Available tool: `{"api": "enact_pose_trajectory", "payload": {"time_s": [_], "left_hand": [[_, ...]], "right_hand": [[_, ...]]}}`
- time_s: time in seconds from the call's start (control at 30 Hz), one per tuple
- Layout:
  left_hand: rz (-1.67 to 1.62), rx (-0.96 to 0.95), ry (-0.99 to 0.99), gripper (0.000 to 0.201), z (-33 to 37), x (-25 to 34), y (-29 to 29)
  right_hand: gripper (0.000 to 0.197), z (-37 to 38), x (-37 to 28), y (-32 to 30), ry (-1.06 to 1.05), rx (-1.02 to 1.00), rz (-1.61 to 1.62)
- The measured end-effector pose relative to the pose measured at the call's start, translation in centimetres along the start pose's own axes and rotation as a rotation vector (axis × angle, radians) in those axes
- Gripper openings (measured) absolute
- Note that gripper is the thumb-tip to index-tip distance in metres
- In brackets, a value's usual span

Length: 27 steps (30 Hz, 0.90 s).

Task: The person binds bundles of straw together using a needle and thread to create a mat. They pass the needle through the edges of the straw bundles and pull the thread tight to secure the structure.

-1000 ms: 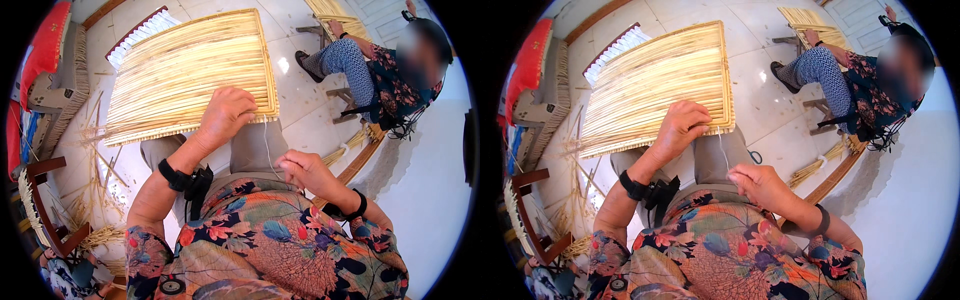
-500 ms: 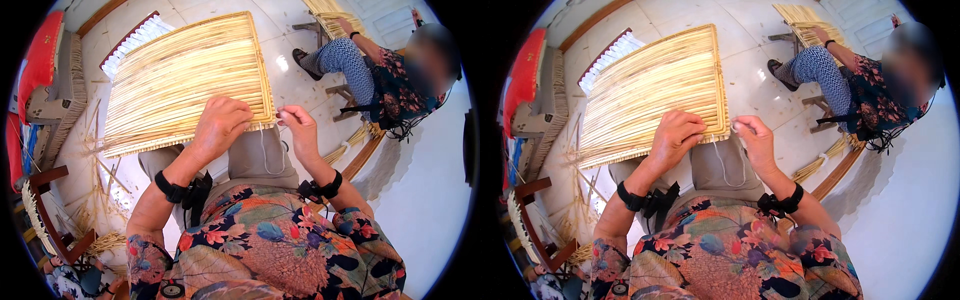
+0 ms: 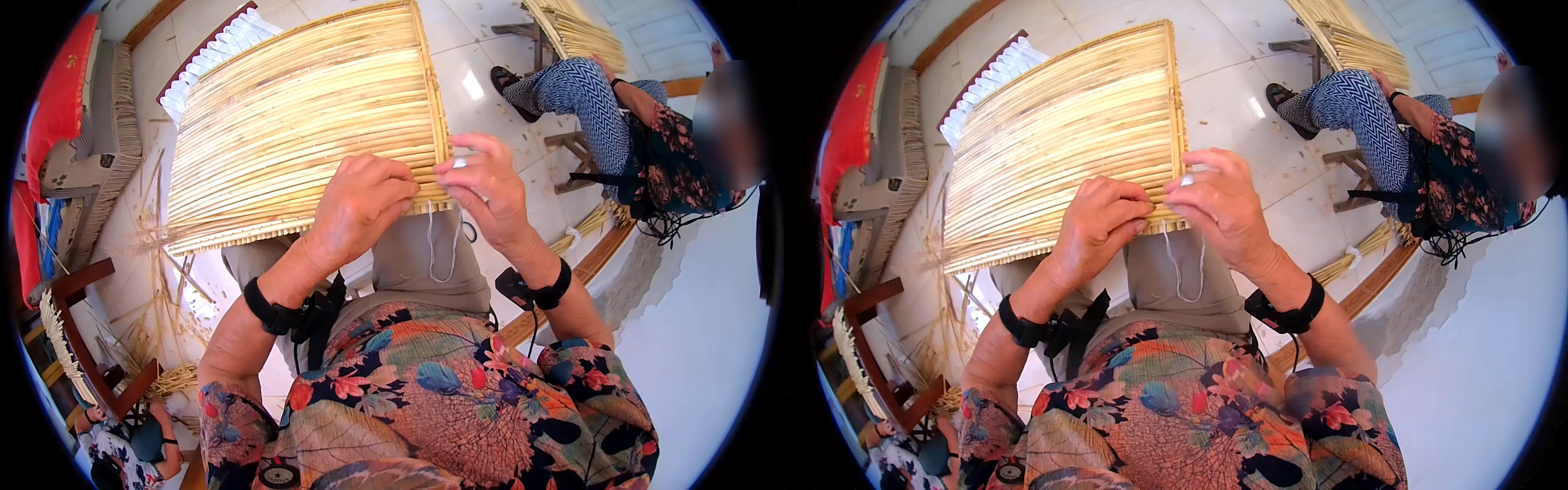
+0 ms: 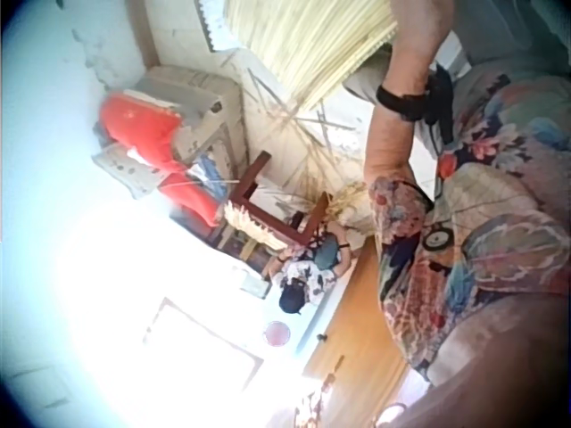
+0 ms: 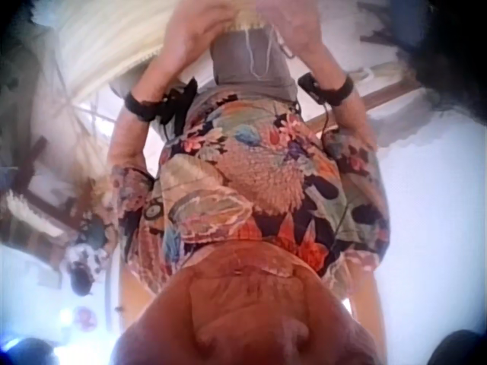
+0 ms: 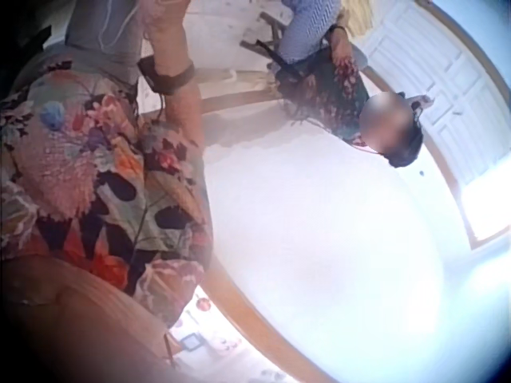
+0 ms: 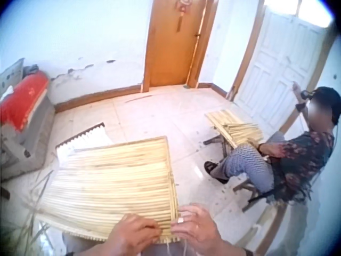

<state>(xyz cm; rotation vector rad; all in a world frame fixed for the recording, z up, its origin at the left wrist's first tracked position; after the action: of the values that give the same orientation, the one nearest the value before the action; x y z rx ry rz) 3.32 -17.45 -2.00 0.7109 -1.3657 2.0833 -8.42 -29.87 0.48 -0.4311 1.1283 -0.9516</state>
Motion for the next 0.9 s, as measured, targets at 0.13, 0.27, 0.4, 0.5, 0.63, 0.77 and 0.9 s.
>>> {"api": "enact_pose_trajectory", "payload": {"time_s": [0.13,0.27,0.4,0.5,0.63,0.77,0.9], "left_hand": [[-0.018,0.038,-0.01,0.023,0.1,-0.2,0.3],[-0.034,0.023,-0.031,0.025,-0.1,-0.3,0.3],[-0.017,0.037,-0.013,0.026,-0.3,0.2,-0.1],[0.113,0.042,-0.033,0.027,-1.0,0.4,-0.7],[0.233,0.079,0.008,0.02,-1.8,0.7,-1.0],[0.117,0.055,-0.009,0.019,-1.1,0.4,-1.2],[0.024,-0.011,0.013,0.02,-0.7,0.0,-1.0]], "right_hand": [[0.022,0.2,-0.8,1.6,-0.151,-0.129,-0.068],[0.024,-0.1,-0.8,2.0,-0.197,-0.1,-0.116],[0.025,-0.1,-0.7,2.2,-0.222,-0.095,-0.085],[0.025,-0.4,-0.3,2.2,-0.223,-0.063,-0.01],[0.027,-0.6,0.0,2.3,-0.216,-0.031,0.027],[0.024,-0.7,0.4,2.2,-0.172,0.008,0.108],[0.012,-1.8,4.2,1.3,0.307,0.456,0.669]]}}
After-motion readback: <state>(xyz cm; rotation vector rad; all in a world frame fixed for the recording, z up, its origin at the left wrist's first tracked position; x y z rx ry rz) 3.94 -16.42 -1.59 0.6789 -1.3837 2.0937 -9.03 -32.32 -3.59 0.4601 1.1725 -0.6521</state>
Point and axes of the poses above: each hand's wrist, its own z-axis towards the middle knuckle, its own y-axis out of the palm, x = y × z, the point moved 6 cm from there along z, towards the middle knuckle, and after that the axes turned 5 degrees about -x, right-handed, at the moved point
